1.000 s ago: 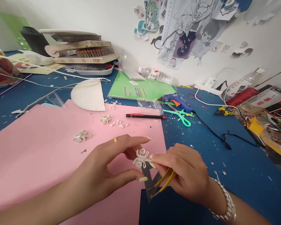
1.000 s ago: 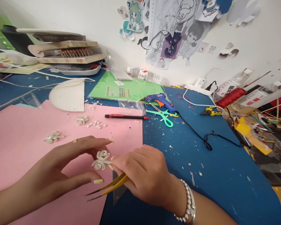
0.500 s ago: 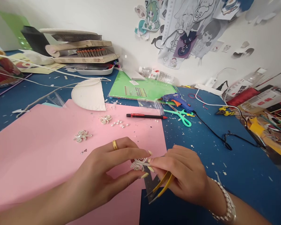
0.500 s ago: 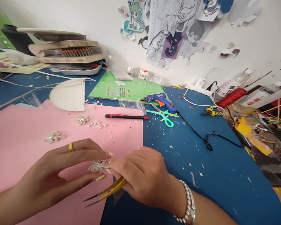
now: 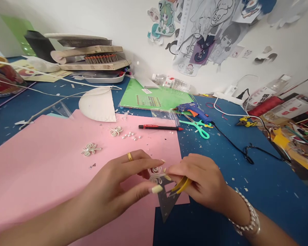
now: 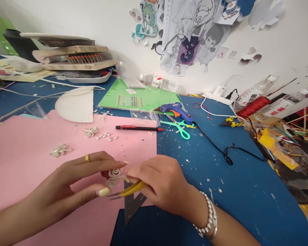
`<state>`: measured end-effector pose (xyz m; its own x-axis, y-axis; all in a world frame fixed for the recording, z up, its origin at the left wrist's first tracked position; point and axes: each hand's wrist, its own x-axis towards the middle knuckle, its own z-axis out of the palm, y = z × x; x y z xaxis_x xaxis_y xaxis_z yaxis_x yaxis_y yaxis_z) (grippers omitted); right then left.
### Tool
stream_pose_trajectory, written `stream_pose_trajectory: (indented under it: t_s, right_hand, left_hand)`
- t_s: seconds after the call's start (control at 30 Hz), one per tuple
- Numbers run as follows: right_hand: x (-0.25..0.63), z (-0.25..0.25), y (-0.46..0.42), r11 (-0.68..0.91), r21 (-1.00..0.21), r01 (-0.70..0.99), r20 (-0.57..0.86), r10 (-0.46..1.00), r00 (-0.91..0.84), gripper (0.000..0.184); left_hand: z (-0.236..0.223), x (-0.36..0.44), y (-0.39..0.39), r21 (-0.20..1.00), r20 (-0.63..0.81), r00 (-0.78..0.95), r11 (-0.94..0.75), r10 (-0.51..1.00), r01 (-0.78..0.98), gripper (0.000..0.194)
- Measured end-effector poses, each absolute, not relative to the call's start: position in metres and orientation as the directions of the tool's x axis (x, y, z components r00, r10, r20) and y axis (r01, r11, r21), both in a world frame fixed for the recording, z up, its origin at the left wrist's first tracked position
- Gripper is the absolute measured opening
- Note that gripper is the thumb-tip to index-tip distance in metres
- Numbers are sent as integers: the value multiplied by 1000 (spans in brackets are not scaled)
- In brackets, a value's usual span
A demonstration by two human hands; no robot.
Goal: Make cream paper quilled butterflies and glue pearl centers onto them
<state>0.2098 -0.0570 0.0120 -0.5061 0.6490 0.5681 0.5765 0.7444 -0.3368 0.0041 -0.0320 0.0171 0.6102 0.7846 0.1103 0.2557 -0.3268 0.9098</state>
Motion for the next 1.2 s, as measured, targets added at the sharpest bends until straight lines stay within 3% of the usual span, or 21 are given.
stream_pose_trajectory:
  t_s: [0.1,0.2,0.33,0.43,0.6,0.73,0.8,1.0,1.2]
  right_hand:
    - [216,12,-53,778,-298,554,549,614,-567,21]
    - [219,11,-52,805,-264,531,552,578,-602,25]
    - [217,10,-53,822,-309,479,542,566,-621,29]
    - [215,10,-54,828,-358,432,538,561,-629,29]
    - [214,14,-56,766,-424,484,519,643,-563,14]
    - [216,19,-57,653,-569,500,442,756,-484,37]
    - [217,20,-56,653,-591,474,439,753,-489,33]
    - [213,16,-56,729,-441,523,484,684,-546,26]
    - [212,15,-55,751,-419,510,490,660,-569,23]
  left_hand:
    - [15,7,-28,944,-26,608,-180,794,276,18]
    - [13,8,-25,957,-274,633,143,724,251,13]
    - [11,8,-25,840,-459,747,510,481,188,6]
    - [11,7,-28,750,-494,792,637,358,180,4]
    - [12,8,-28,702,-496,794,700,352,128,8]
    - [17,8,-26,739,-503,725,669,471,78,10]
    - [20,8,-26,743,-484,719,669,498,37,10]
    - [18,7,-25,733,-415,754,678,510,-56,4]
    - [16,6,-26,746,-397,776,665,489,-37,7]
